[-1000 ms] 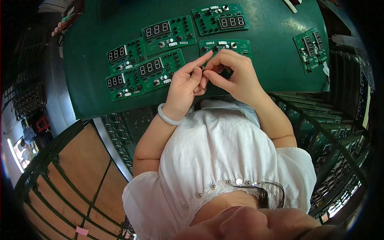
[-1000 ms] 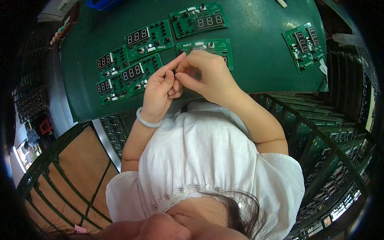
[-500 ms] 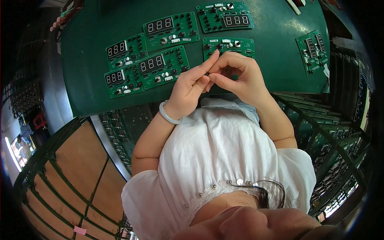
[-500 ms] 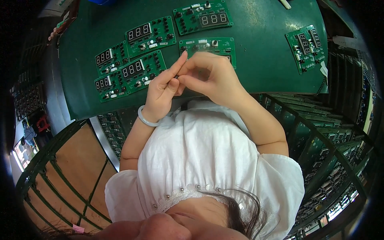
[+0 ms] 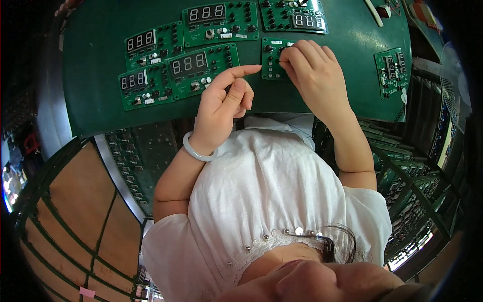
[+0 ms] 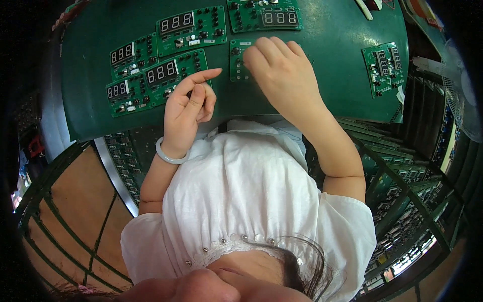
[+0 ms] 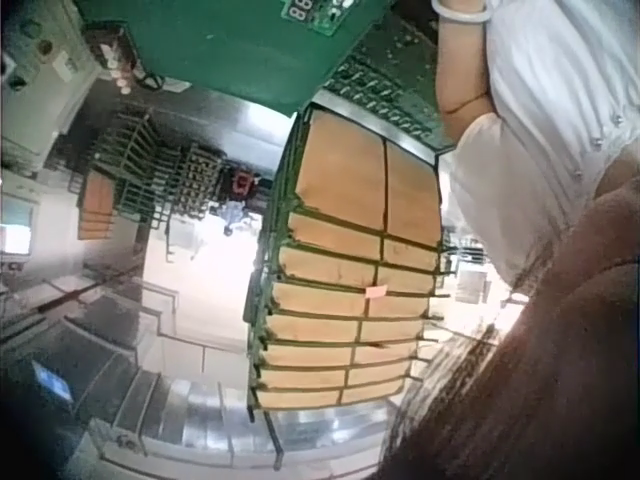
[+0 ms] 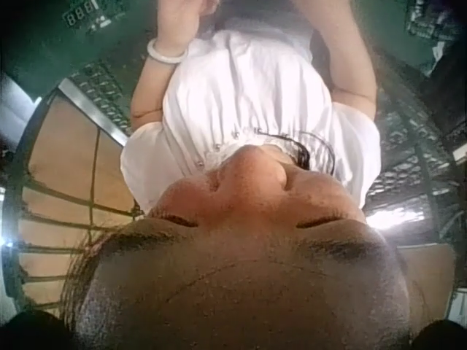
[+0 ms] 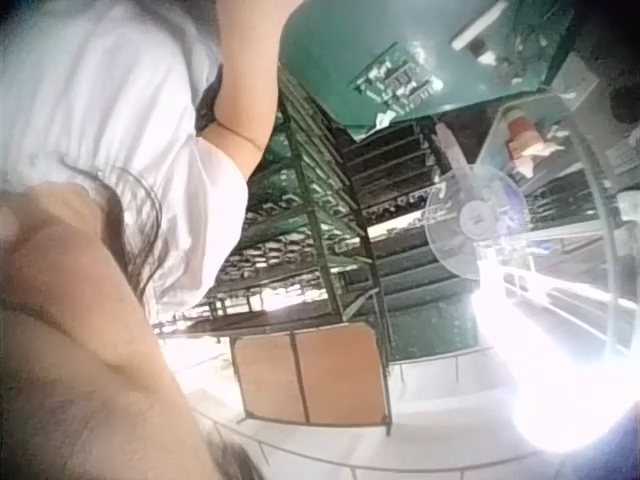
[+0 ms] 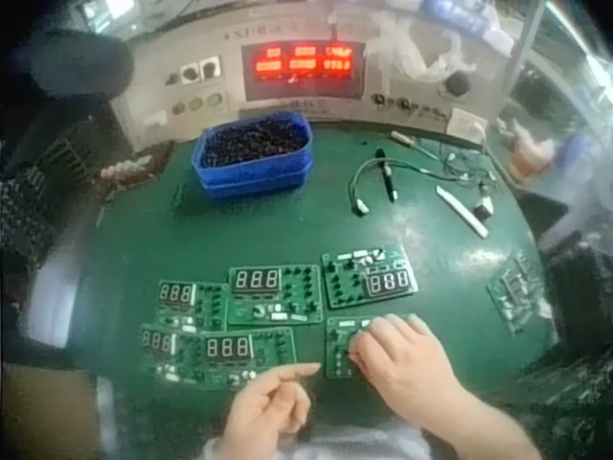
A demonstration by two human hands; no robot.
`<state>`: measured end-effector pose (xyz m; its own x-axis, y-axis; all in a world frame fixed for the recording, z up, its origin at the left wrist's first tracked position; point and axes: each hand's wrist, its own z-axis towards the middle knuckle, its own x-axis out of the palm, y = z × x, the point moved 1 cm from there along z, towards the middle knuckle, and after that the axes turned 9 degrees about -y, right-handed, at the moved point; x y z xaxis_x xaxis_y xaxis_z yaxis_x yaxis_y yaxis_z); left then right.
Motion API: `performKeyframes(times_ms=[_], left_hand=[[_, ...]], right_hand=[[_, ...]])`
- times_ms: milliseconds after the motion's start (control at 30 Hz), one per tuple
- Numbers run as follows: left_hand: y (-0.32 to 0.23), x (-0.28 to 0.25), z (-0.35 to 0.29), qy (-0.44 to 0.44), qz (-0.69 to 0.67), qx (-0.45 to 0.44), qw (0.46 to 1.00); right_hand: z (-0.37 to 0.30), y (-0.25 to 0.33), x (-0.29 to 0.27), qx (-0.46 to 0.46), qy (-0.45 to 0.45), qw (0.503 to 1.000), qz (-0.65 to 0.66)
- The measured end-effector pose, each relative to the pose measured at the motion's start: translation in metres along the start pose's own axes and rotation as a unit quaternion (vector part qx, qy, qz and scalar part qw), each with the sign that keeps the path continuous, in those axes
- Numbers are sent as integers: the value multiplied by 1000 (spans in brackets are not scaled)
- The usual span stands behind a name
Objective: The person inserts small electronic components into green printed circuit boards by hand.
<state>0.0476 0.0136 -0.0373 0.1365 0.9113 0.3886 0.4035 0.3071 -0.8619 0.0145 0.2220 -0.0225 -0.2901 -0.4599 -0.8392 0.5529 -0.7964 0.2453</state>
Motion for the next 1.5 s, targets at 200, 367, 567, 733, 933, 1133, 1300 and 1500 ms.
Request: performKeyframes(times_ms=[200,367,567,733,933,1133,1300,1500], left_hand=[[11,-5,-3,-13,-16,-12,1000],[18,-3,-4,5,86,10,996],[23,5,0,6,173,87,981],[24,14,10,12,263,181,948],[14,14,14,18,292,176,940],[14,11,13,12,280,111,953],[17,11,11,-20,214,117,970],[9,5,13,23,-100,-76,992]], right_hand=[[9,7,3,-73,62,991,-90],[15,10,-1,-123,79,984,-103],[12,6,3,-81,84,991,-67],[2,0,9,-25,38,999,-12],[-11,0,12,32,-18,998,41],[-11,7,16,31,-16,999,34],[-8,9,13,7,-26,999,32],[-5,14,0,7,-2,1000,30]])
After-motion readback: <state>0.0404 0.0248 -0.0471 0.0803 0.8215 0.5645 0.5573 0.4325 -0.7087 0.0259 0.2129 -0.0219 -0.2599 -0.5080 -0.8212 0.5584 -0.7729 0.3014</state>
